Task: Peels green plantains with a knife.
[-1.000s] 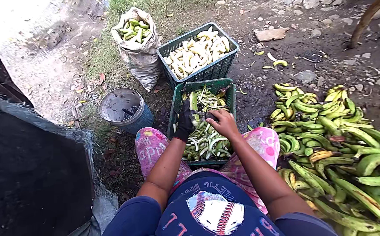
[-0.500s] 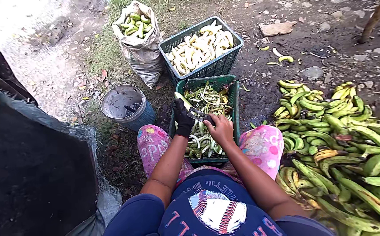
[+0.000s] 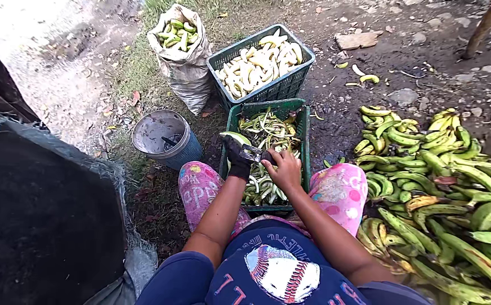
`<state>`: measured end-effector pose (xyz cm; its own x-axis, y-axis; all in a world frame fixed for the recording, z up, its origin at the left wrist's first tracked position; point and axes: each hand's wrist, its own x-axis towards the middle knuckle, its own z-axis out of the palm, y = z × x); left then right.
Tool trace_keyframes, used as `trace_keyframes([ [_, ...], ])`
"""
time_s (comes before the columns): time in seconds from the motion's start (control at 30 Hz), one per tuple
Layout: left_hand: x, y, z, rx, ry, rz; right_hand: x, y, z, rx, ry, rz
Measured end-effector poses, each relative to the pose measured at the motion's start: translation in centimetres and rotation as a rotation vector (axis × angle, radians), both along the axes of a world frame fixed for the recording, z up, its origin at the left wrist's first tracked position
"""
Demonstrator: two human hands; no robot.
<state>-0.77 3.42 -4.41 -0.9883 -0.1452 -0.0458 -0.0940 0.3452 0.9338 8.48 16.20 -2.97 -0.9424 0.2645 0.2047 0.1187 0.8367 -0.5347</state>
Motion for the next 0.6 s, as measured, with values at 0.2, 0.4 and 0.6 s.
trace_keyframes([
  [0.2,1.5,-2.6,1.2,0.187,-0.005,-0.519,-4.1,3.6,3.0,0.013,-0.127,0.0],
  [0.4,-1.5,-5.8,-1.7,0.16,-0.026,-0.849,-5.9,5.0,3.9,-0.014,-0.256,-0.025],
  [0.6,0.3,-3.9,-0.5,0.214,-0.2,-0.572,-3.9,4.9,1.8,-0.122,-0.193,-0.036],
])
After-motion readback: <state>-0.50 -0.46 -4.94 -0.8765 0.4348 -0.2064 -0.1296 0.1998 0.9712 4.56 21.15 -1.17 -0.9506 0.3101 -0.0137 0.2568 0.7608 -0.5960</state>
